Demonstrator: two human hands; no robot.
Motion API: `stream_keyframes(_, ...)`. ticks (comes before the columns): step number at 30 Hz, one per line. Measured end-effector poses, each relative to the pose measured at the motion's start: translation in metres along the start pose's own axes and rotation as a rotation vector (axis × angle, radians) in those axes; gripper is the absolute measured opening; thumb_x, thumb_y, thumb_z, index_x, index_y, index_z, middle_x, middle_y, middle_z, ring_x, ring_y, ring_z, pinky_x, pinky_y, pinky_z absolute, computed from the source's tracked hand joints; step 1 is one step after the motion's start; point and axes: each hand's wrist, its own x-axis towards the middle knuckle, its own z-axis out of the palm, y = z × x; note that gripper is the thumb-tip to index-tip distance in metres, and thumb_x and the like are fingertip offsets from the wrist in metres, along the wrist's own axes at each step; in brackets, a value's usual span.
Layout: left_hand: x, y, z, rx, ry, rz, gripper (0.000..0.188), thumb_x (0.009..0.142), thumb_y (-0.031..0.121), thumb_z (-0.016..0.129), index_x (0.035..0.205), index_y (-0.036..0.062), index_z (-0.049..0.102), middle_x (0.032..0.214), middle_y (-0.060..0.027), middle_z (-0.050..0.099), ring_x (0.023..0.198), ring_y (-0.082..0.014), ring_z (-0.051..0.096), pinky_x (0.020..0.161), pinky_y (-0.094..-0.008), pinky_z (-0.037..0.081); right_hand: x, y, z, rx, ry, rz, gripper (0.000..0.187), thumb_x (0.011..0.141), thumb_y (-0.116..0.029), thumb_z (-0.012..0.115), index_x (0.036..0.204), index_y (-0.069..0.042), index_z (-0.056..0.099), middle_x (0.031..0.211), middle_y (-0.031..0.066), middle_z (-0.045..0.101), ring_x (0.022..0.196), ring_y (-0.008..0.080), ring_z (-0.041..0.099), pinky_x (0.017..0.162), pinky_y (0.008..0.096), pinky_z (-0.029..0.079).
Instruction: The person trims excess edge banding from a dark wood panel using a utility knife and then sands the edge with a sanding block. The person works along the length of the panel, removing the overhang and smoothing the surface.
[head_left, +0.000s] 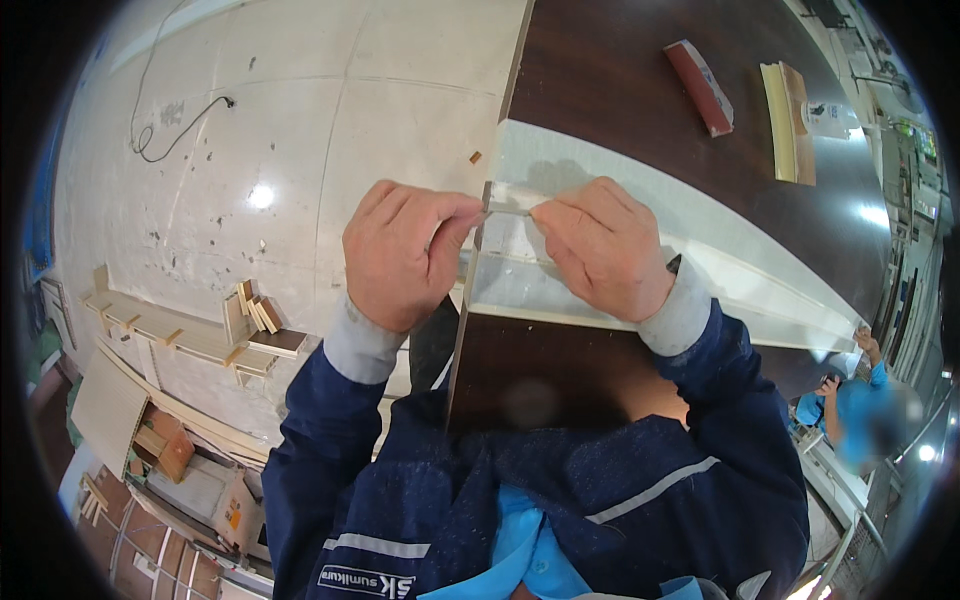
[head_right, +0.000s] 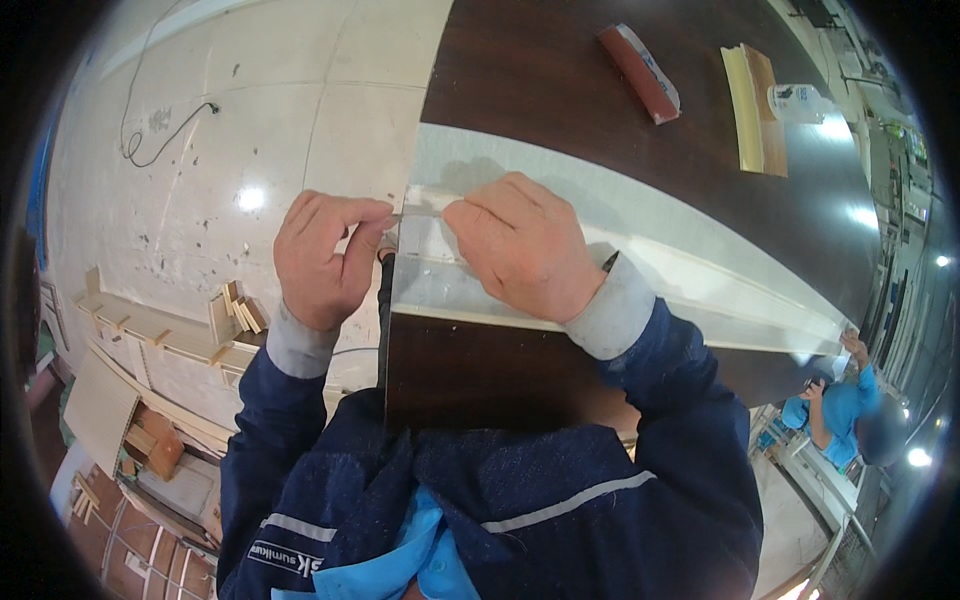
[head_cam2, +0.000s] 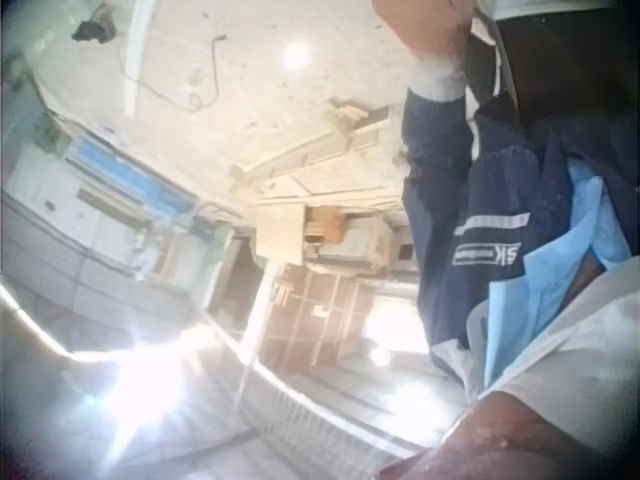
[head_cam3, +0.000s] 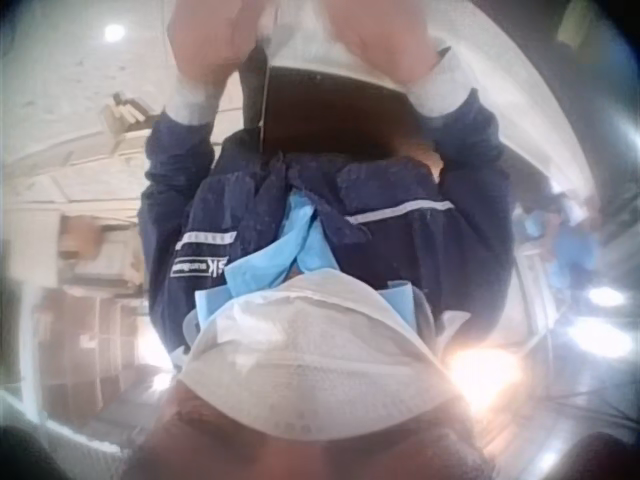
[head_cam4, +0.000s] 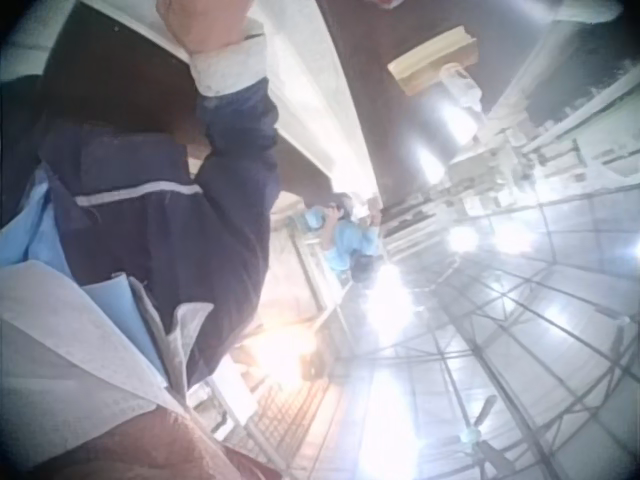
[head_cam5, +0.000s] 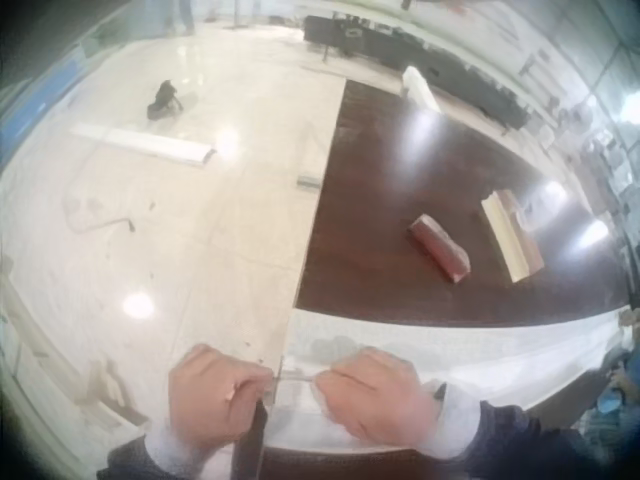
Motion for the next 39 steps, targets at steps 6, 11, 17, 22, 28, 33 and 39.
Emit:
stream_keyframes(6, -0.02, 0.01, -0.005, -0.033, -0.022, 0.074, 0.013, 0.085, 0.006, 0.084, 0.095, 0.0115, 0.077, 0.086, -0.0047, 0.076, 0.075, -0.0282, 0.066, 0.07, -0.0385, 0.052, -0.003, -0.001, -0.002, 0.105, -0.066, -0.053, 0.021, 0.08, -0.002, 0.08, 0.1, -0.004, 0.074, 0.094, 0.0096, 0.068, 0.081, 0.0293, 0.065, 0.07, 0.0396, 0.055)
stream_keyframes(11, -0.01, 0.006, 0.0, -0.033, 0.009, 0.084, 0.013, 0.085, 0.007, 0.085, 0.094, 0.0121, 0.077, 0.084, -0.0039, 0.075, 0.074, -0.0283, 0.065, 0.068, -0.0387, 0.051, -0.005, 0.001, -0.004, 0.072, -0.052, -0.033, 0.022, 0.08, -0.001, 0.079, 0.101, -0.004, 0.074, 0.095, 0.0102, 0.068, 0.082, 0.0304, 0.064, 0.071, 0.0406, 0.054)
stream_keyframes(17, -0.009, 0.015, -0.006, -0.066, 0.028, 0.176, 0.012, 0.086, 0.006, 0.082, 0.095, 0.0118, 0.076, 0.086, -0.0046, 0.075, 0.074, -0.0285, 0.065, 0.069, -0.0387, 0.051, -0.005, 0.001, -0.003, 0.092, -0.078, -0.047, 0.025, 0.081, -0.001, 0.08, 0.106, -0.003, 0.075, 0.096, 0.0118, 0.07, 0.081, 0.0332, 0.065, 0.071, 0.0427, 0.054)
stream_keyframes(22, -0.005, 0.009, -0.002, 0.007, -0.012, 0.042, 0.013, 0.084, 0.008, 0.084, 0.094, 0.0125, 0.078, 0.086, -0.0042, 0.075, 0.074, -0.0285, 0.065, 0.069, -0.0381, 0.051, -0.004, 0.001, -0.001, 0.037, -0.025, -0.023, 0.018, 0.083, -0.002, 0.077, 0.1, -0.005, 0.072, 0.092, 0.0098, 0.065, 0.084, 0.0309, 0.064, 0.074, 0.0416, 0.054)
stream_keyframes(28, -0.011, 0.008, -0.004, -0.007, 0.004, 0.076, 0.011, 0.086, 0.008, 0.083, 0.095, 0.0122, 0.078, 0.086, -0.0053, 0.076, 0.076, -0.0289, 0.066, 0.071, -0.0394, 0.052, -0.002, -0.001, -0.002, 0.031, -0.069, 0.005, 0.016, 0.083, -0.003, 0.077, 0.098, -0.004, 0.071, 0.091, 0.0095, 0.065, 0.083, 0.0312, 0.064, 0.074, 0.0413, 0.054)
stream_keyframes(33, -0.009, 0.01, -0.006, -0.065, 0.004, 0.15, 0.01, 0.088, 0.006, 0.082, 0.095, 0.0109, 0.078, 0.088, -0.0065, 0.076, 0.078, -0.0294, 0.067, 0.072, -0.0395, 0.052, -0.002, 0.0, -0.004, 0.094, -0.07, -0.044, 0.016, 0.083, -0.004, 0.077, 0.098, -0.005, 0.072, 0.093, 0.0102, 0.067, 0.083, 0.0315, 0.064, 0.074, 0.0414, 0.054)
stream_keyframes(39, -0.012, 0.01, -0.004, -0.011, -0.041, 0.076, 0.011, 0.087, 0.005, 0.082, 0.095, 0.0112, 0.078, 0.088, -0.0055, 0.077, 0.077, -0.0291, 0.067, 0.072, -0.039, 0.052, -0.003, 0.001, -0.002, 0.086, -0.048, -0.024, 0.016, 0.084, -0.004, 0.076, 0.099, -0.005, 0.072, 0.094, 0.0107, 0.068, 0.085, 0.0319, 0.065, 0.075, 0.0417, 0.055)
